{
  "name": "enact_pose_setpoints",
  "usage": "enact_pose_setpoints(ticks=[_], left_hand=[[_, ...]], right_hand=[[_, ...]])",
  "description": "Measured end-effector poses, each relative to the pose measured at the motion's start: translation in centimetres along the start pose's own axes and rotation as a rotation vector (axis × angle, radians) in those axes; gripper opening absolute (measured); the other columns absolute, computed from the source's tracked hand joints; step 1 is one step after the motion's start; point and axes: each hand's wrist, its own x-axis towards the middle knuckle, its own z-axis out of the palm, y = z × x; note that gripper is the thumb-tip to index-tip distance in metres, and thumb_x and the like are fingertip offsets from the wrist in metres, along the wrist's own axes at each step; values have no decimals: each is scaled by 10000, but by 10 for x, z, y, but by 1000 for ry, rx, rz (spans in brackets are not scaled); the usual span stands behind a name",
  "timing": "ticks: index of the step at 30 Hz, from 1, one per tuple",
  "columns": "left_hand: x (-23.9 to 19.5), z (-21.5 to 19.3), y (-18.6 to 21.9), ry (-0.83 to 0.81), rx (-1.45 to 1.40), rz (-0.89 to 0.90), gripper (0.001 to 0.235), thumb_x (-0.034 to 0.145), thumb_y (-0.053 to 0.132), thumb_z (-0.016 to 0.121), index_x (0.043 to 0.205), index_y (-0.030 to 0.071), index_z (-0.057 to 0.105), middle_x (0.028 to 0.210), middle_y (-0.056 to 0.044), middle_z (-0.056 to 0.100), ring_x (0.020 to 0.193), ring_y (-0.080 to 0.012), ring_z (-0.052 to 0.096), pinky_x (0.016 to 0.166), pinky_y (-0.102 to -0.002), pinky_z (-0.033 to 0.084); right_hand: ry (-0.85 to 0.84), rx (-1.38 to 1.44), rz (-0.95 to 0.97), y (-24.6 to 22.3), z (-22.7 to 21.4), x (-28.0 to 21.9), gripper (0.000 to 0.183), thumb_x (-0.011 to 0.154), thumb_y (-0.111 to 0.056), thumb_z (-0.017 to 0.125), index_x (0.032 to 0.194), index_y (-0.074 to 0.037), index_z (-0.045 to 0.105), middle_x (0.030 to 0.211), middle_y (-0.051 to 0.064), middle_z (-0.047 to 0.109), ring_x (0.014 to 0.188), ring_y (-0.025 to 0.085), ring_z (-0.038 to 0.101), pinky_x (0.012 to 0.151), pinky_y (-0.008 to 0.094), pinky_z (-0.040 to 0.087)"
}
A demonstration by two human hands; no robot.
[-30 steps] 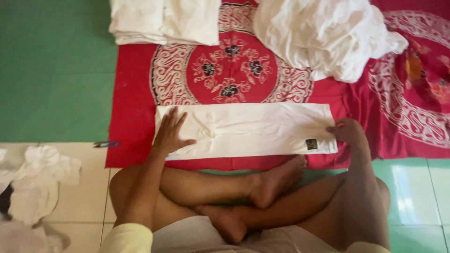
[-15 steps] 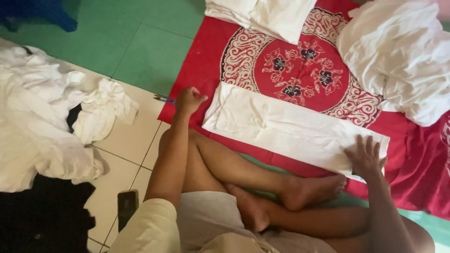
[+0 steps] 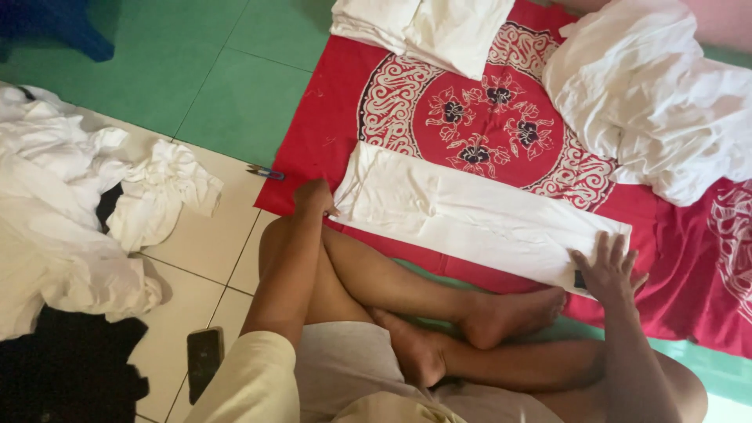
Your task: The person sits cross-legged on the floor and folds a white shirt by hand. They smooth the fabric, fold the sleeves and sides, and then fold the shirt into a compact rectangle before placing it on a stack of other folded white shirts.
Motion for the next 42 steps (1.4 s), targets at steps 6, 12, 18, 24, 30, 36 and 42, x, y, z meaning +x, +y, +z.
enact_pose_setpoints(ticks=[6, 12, 18, 24, 30, 36, 42], left_hand=[[-17, -3, -3, 59, -31, 49, 596, 703, 479, 965, 1049, 100, 661, 935, -6, 789, 958, -210, 744, 769, -378, 567], [-10, 3, -5, 124, 6, 113, 875, 706, 462, 965, 1356, 11, 592, 1381, -145, 664, 1258, -317, 652, 973, -442, 557], [-18, -15, -6, 82, 43, 145, 363, 819, 347, 874, 873, -10, 833, 939, -173, 810, 1034, -300, 757, 946, -410, 572], [-46, -17, 4, 199, 152, 114, 829, 708, 417, 980, 1339, -29, 679, 1431, -225, 650, 1360, -386, 572, 1059, -576, 490], [6, 0, 11, 292, 257, 200, 698, 659, 266, 951, 1254, -18, 718, 1221, -254, 758, 1182, -440, 698, 908, -614, 564], [-80, 2, 122, 732, -66, 692, 209, 901, 150, 618, 1026, -16, 631, 971, -264, 672, 1002, -503, 688, 840, -639, 561], [-100, 79, 258, 543, -822, 1022, 133, 796, 171, 731, 822, 117, 612, 740, -92, 646, 770, -252, 684, 717, -407, 556]], right_hand=[[690, -243, -118, 57, 59, 18, 895, 998, -747, 445, 1627, -111, 471, 1451, 417, 571, 1239, 682, 534, 741, 906, 360], [31, 323, 204, -10, -77, -4, 1039, 880, -602, 583, 1658, -183, 39, 1715, 196, 47, 1559, 445, 47, 1159, 709, 241], [-99, 277, 145, 39, -81, 1, 877, 889, -560, 707, 1545, -18, 493, 1420, 290, 599, 1324, 478, 538, 1095, 604, 433], [142, 392, 321, 118, 32, 35, 465, 830, -561, 799, 1173, -248, 774, 922, 40, 779, 922, 305, 744, 869, 472, 568], [103, 427, 353, 93, 15, 34, 633, 728, -513, 897, 1199, -115, 756, 1068, 166, 772, 1061, 394, 714, 884, 512, 577], [35, 350, 320, 60, 0, 26, 586, 708, -464, 908, 1128, -77, 776, 1136, 228, 736, 1133, 430, 682, 927, 537, 573], [73, 426, 77, 90, 59, 68, 445, 726, -396, 875, 922, -24, 731, 832, 251, 709, 884, 462, 725, 760, 531, 529]])
